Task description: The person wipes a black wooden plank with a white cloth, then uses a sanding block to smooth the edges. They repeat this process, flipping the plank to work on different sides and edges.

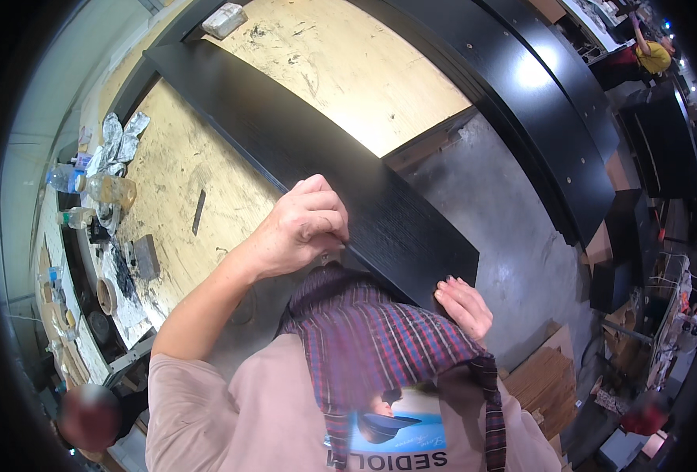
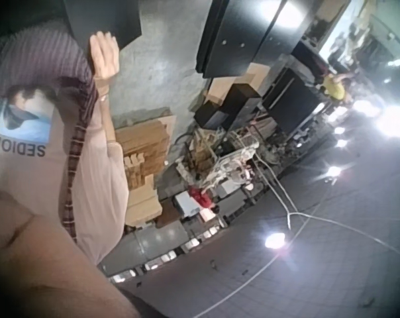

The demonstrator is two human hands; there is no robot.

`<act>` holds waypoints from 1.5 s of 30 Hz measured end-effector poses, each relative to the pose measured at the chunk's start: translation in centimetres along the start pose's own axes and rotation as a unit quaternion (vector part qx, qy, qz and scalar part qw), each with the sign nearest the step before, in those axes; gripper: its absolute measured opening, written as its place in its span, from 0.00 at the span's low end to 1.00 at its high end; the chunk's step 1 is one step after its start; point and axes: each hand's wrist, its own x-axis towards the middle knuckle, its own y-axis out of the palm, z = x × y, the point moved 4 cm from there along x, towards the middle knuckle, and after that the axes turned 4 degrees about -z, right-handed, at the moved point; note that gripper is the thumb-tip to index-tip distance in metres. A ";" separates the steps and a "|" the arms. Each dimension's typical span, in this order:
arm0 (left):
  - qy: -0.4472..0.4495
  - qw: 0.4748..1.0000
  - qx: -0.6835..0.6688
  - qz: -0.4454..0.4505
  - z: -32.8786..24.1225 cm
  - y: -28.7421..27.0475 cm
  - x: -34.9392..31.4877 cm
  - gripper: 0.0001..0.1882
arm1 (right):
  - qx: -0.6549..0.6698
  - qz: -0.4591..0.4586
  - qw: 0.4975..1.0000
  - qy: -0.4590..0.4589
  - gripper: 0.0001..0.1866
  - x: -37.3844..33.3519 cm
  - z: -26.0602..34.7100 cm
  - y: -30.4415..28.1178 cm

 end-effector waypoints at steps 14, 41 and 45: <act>-0.374 0.726 -0.474 -0.331 8.1 3.8 -4.0 0.11 | -0.030 0.073 0.996 -0.035 0.16 -1.4 -1.3 0.4; -0.370 0.802 -0.082 -0.461 18.3 0.1 -13.8 0.10 | -0.181 0.242 0.951 -0.060 0.27 -2.6 -6.1 3.4; -0.381 0.771 0.197 -0.470 19.8 -4.6 -15.7 0.11 | -0.132 0.050 0.969 0.201 0.42 -3.2 -6.0 2.1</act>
